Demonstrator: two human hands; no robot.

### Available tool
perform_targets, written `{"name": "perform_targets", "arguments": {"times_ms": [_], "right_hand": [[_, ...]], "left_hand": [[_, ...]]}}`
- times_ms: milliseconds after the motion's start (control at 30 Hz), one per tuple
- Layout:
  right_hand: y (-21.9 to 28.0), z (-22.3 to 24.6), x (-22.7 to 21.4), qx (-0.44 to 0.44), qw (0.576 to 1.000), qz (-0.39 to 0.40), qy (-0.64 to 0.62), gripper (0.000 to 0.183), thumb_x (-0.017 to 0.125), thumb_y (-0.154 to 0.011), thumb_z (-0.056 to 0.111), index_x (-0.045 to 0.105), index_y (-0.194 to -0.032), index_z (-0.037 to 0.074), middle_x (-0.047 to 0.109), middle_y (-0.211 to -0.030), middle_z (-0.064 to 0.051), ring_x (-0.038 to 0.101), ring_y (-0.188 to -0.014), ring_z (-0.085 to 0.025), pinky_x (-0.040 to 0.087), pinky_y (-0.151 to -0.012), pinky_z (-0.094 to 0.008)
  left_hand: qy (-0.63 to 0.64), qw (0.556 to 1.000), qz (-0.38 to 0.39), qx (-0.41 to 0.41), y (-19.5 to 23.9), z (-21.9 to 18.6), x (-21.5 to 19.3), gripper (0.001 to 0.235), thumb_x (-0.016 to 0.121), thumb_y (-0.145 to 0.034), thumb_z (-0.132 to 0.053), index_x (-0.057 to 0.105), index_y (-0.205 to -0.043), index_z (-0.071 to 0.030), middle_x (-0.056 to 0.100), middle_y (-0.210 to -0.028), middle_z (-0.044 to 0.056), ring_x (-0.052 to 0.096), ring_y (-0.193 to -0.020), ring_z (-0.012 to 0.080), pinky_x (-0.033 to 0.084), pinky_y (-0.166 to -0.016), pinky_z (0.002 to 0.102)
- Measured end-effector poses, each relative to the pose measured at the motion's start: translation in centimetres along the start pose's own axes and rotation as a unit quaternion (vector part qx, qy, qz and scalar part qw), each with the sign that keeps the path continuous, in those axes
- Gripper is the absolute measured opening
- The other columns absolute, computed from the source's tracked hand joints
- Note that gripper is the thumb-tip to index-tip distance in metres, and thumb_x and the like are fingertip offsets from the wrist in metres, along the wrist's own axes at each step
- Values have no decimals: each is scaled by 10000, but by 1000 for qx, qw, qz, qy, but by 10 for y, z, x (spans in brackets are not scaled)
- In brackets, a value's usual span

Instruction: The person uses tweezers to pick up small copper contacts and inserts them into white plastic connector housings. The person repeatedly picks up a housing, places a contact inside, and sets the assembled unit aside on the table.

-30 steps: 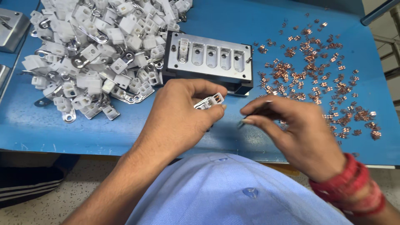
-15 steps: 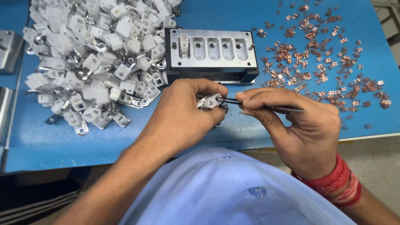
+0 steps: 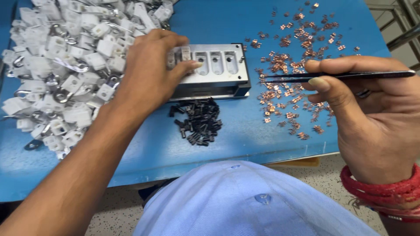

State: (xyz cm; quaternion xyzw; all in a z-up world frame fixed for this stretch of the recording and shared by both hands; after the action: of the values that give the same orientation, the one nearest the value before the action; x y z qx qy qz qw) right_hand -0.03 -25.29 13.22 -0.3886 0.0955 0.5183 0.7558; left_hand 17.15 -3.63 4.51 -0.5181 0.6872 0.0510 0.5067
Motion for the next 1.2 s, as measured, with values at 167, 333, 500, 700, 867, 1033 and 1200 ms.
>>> {"name": "perform_targets", "arguments": {"times_ms": [167,333,500,700,867,1033,1200], "right_hand": [[9,-22,-17,65,997,-6,48,160,616,-1056,97,599,-1167,-17,709,-1059,-141,730,-989,-176,632,-864,-320],[29,-62,-7,194,980,32,26,256,550,-1063,218,665,-1145,4,682,-940,-63,678,-831,-140,574,-737,-314],[55,-99,22,249,952,76,161,275,758,-980,291,756,-1096,41,625,-813,-76,559,-689,-165,452,-582,-333],[60,-103,54,173,954,73,233,310,880,-799,299,821,-1053,130,639,-790,-48,580,-694,-164,481,-599,-344],[56,-107,56,178,948,99,247,250,880,-798,277,829,-974,106,691,-822,-60,636,-677,-170,513,-611,-352],[43,-87,51,158,978,132,43,206,818,-832,161,775,-996,44,787,-920,-47,746,-774,-95,607,-681,-245],[22,-39,51,84,985,131,-71,214,817,-852,61,738,-1046,15,792,-956,-65,713,-782,-52,591,-667,-196]], "left_hand": [[-7,996,-16,-85,32,-1,-20,314,753,-942,-212,736,-1193,-24,706,-1138,194,667,-1013,334,526,-899,444],[22,970,116,-213,80,-10,-2,132,739,-882,-134,798,-980,-67,761,-888,133,726,-697,261,577,-743,400],[34,975,29,-217,94,-12,-5,186,785,-821,-124,781,-987,-39,717,-932,160,710,-666,273,549,-682,419],[44,977,48,-201,90,-2,2,194,771,-816,-109,789,-999,-49,737,-892,135,720,-706,254,566,-705,398],[134,949,31,-283,93,4,5,313,737,-805,-96,752,-1113,-43,749,-861,76,716,-691,194,578,-668,344],[613,625,-15,-483,113,-16,35,324,648,-895,-133,729,-1185,-13,702,-879,55,723,-821,154,625,-760,276],[703,496,21,-509,114,-49,50,234,699,-922,-181,688,-1054,12,716,-932,80,704,-879,152,599,-822,269]]}}
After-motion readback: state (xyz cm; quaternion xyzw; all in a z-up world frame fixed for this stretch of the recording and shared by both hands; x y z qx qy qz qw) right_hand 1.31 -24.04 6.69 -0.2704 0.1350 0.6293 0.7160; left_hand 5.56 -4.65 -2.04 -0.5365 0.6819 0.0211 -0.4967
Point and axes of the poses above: each hand's wrist, its own y-axis away from the middle knuckle, its own x-axis out of the palm, z = x × y, the point moved 6 cm from there along -y, towards the middle knuckle
